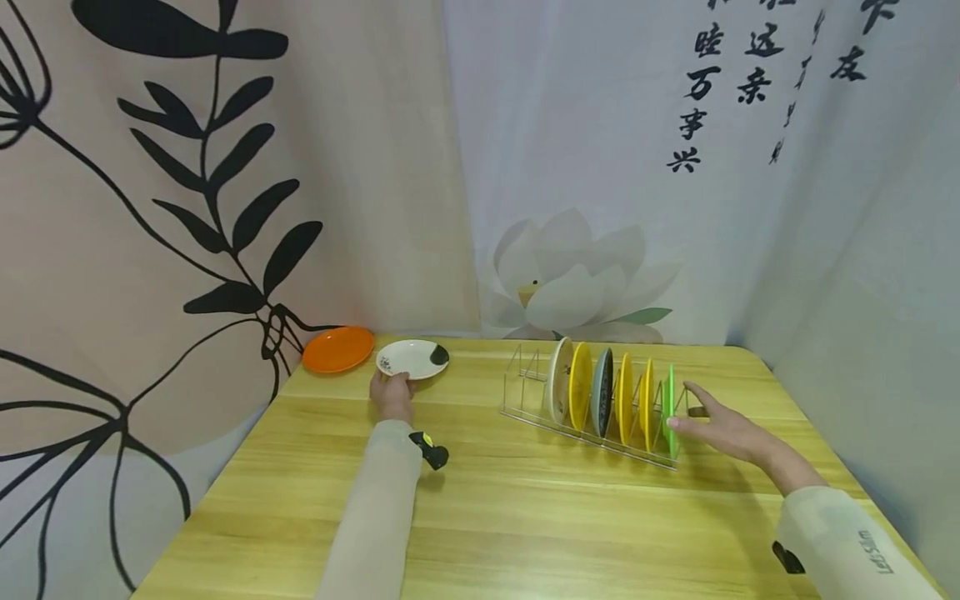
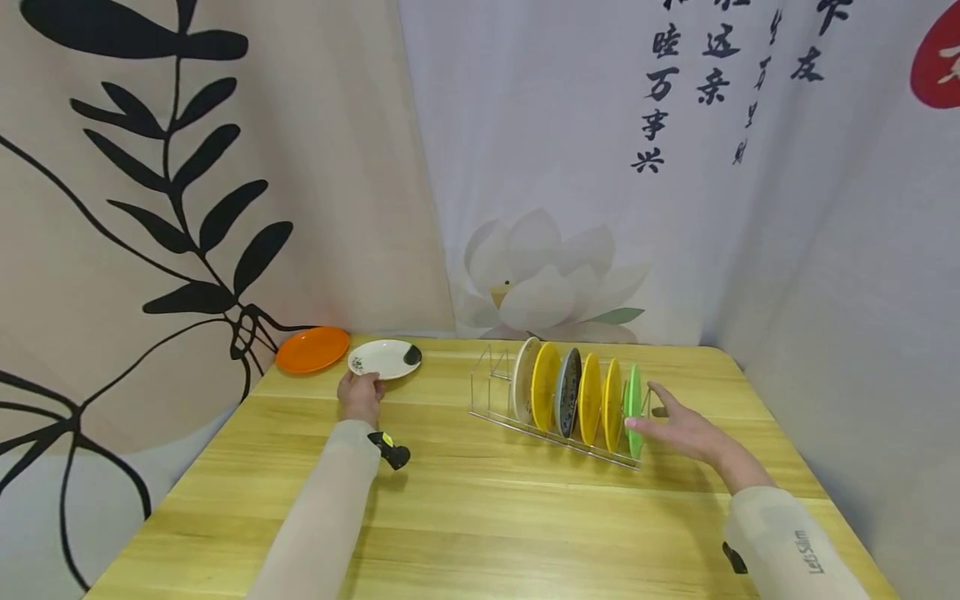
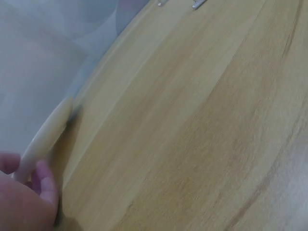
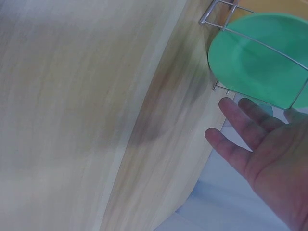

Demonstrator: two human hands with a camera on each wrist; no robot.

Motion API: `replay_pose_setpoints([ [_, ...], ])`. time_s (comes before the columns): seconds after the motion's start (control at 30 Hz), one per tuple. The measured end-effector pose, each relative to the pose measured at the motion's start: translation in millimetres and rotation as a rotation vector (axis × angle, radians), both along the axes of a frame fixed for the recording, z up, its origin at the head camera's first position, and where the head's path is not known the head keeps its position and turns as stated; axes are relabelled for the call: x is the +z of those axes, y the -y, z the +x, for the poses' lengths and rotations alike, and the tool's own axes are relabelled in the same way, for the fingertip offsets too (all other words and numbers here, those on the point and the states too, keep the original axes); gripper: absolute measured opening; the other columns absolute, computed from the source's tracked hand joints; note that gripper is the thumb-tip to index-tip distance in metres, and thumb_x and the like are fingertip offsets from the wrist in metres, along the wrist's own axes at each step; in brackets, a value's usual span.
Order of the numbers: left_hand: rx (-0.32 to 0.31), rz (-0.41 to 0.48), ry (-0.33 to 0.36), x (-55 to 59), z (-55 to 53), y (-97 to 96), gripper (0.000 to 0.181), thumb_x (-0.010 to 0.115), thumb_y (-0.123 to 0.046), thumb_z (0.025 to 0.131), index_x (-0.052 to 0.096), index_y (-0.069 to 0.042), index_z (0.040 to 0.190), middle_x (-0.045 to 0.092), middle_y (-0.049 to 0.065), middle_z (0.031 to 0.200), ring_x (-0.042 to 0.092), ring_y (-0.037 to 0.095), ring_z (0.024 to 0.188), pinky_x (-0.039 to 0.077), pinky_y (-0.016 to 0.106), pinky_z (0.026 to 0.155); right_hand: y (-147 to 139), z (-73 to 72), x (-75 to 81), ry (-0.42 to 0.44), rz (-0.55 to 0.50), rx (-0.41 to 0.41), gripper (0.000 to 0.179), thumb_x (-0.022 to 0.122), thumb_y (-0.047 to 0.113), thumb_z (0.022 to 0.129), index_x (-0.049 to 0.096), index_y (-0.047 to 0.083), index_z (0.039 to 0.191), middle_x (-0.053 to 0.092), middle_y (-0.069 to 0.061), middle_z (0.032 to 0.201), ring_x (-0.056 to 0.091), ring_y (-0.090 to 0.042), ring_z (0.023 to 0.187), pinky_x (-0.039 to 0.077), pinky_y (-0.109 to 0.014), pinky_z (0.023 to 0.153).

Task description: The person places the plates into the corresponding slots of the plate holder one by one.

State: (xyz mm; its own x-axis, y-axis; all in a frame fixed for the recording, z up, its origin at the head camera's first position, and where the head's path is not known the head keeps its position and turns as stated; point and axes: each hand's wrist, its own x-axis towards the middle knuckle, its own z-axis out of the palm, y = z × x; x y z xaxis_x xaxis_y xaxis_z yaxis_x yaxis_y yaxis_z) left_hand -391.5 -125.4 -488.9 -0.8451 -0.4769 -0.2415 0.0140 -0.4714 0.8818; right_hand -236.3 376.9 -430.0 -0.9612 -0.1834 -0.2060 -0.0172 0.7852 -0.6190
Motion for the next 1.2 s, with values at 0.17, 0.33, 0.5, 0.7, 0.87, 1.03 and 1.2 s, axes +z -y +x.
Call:
replay_pose_setpoints([
  [0.17, -0.048, 0.021, -0.009, 2.0, -1.2, 3.2, 0.071, 0.046, 0.007, 0.090, 0.024, -0.003, 0.157, 0.034, 0.017, 0.155, 0.050, 0.032, 0.117, 0.044, 0.045, 0.103, 0, 0.5, 2.4, -0.008, -0.001, 0.006, 0.095, 0.050, 0.054, 0.099, -0.008, 0.006, 0.158, 0.028, -0.044, 0.145, 0.038, -0.064, 0.124, 0.040, -0.074, 0.088],
  [0.33, -0.067, -0.007, 0.016, 1.5, -0.1, 5.9, 0.067, 0.045, 0.006, 0.089, 0.031, -0.003, 0.154, 0.039, 0.018, 0.152, 0.048, 0.031, 0.122, 0.045, 0.043, 0.100, -1, 0.6, 3.3, -0.018, -0.001, 0.012, 0.095, 0.049, 0.053, 0.100, -0.008, 0.005, 0.158, 0.029, -0.045, 0.144, 0.039, -0.064, 0.123, 0.040, -0.074, 0.087],
  [0.5, -0.130, -0.063, 0.049, 2.5, 5.0, 8.6, 0.069, 0.046, 0.002, 0.090, 0.026, -0.004, 0.156, 0.034, 0.016, 0.155, 0.047, 0.028, 0.121, 0.045, 0.040, 0.097, -2, 1.3, 4.0, -0.015, 0.007, 0.012, 0.096, 0.049, 0.054, 0.100, -0.010, 0.005, 0.157, 0.028, -0.045, 0.144, 0.038, -0.065, 0.123, 0.040, -0.075, 0.087],
  [0.7, -0.201, -0.048, 0.023, 8.3, 13.1, 12.4, 0.079, 0.049, 0.001, 0.093, 0.011, -0.016, 0.161, 0.018, 0.016, 0.161, 0.046, 0.034, 0.130, 0.043, 0.044, 0.106, -1, 0.6, 4.4, -0.010, 0.005, 0.013, 0.096, 0.048, 0.055, 0.100, -0.011, 0.005, 0.157, 0.027, -0.045, 0.145, 0.036, -0.065, 0.124, 0.039, -0.075, 0.087],
  [0.87, -0.243, -0.035, -0.029, 15.7, 15.9, 13.4, 0.079, 0.049, 0.004, 0.092, 0.013, -0.016, 0.161, 0.026, 0.019, 0.157, 0.047, 0.038, 0.129, 0.044, 0.045, 0.105, 0, -0.7, 2.4, -0.005, 0.007, 0.015, 0.096, 0.047, 0.055, 0.100, -0.012, 0.005, 0.157, 0.026, -0.045, 0.145, 0.035, -0.066, 0.125, 0.039, -0.076, 0.087],
  [1.03, -0.278, -0.043, -0.054, 23.8, 15.7, 11.8, 0.081, 0.050, 0.006, 0.091, 0.015, -0.016, 0.160, 0.032, 0.022, 0.153, 0.052, 0.039, 0.121, 0.048, 0.041, 0.101, -1, 0.1, 0.0, -0.001, -0.003, 0.021, 0.096, 0.047, 0.055, 0.100, -0.013, 0.005, 0.157, 0.026, -0.046, 0.145, 0.035, -0.065, 0.125, 0.039, -0.075, 0.086],
  [1.2, -0.300, -0.053, -0.074, 31.1, 15.4, 11.0, 0.080, 0.053, 0.007, 0.091, 0.020, -0.017, 0.159, 0.036, 0.021, 0.151, 0.058, 0.031, 0.107, 0.050, 0.041, 0.098, -1, 1.1, -1.4, -0.001, -0.007, 0.028, 0.096, 0.047, 0.054, 0.100, -0.013, 0.005, 0.156, 0.025, -0.046, 0.145, 0.035, -0.066, 0.125, 0.039, -0.075, 0.086],
])
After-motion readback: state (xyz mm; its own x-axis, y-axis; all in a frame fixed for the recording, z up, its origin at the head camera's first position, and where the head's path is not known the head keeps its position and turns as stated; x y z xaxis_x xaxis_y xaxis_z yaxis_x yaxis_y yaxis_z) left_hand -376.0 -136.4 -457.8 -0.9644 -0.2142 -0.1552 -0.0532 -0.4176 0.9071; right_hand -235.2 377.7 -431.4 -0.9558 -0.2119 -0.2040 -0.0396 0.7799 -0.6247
